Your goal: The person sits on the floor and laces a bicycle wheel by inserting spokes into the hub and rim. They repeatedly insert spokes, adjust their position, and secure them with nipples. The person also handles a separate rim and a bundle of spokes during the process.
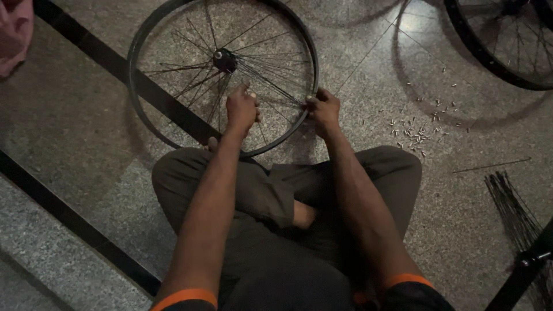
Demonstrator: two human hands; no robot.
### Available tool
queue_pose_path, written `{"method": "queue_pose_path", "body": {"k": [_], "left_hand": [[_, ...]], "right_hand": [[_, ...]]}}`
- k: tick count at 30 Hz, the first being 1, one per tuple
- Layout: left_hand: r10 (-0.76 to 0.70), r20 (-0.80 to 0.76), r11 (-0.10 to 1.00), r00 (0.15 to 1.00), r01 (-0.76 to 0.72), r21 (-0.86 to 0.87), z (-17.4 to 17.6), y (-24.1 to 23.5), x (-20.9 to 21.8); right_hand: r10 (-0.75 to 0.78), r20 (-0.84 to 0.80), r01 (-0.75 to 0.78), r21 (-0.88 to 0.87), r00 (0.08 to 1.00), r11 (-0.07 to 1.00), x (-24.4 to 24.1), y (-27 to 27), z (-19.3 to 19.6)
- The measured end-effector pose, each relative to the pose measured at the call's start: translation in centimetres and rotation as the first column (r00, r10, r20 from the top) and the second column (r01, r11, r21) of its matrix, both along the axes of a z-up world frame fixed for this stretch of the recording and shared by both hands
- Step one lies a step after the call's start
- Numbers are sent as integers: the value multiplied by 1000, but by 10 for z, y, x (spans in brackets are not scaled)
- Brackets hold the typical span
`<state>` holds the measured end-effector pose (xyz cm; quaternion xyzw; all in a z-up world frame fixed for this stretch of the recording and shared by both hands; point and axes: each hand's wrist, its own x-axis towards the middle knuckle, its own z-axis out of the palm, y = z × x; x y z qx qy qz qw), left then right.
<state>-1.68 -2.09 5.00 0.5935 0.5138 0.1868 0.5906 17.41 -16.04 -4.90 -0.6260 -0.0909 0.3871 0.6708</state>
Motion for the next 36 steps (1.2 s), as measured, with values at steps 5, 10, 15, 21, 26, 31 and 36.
{"method": "queue_pose_path", "body": {"k": [5, 10, 15, 21, 26, 31, 36], "left_hand": [[-60, -97, 997, 993, 65, 46, 6, -9, 3], [-115, -79, 993, 990, 112, -42, 12, -16, -5], [-342, -338, 938, 877, 338, -71, -31, -24, -22], [-396, -540, 836, 743, 535, 123, -125, -31, -43], [-320, -469, 863, 823, 457, 215, -143, -28, -43], [-379, -427, 885, 821, 457, 93, -105, -27, -40], [-366, -387, 917, 846, 399, 5, -47, -41, -30]], "right_hand": [[-11, -4, 11, -27, 1000, 1000, -1, 0, -1], [-2, -15, 2, -5, 1000, 1000, -5, -3, 10], [-47, -11, 47, -69, 999, 997, -5, -3, 18], [-67, -71, 64, -44, 995, 997, -10, -4, 10], [-100, -61, 97, -47, 993, 994, -6, -3, 5], [-123, -120, 115, -72, 985, 991, -7, 0, 4], [-143, -137, 138, -50, 980, 989, -5, 0, 5]]}}
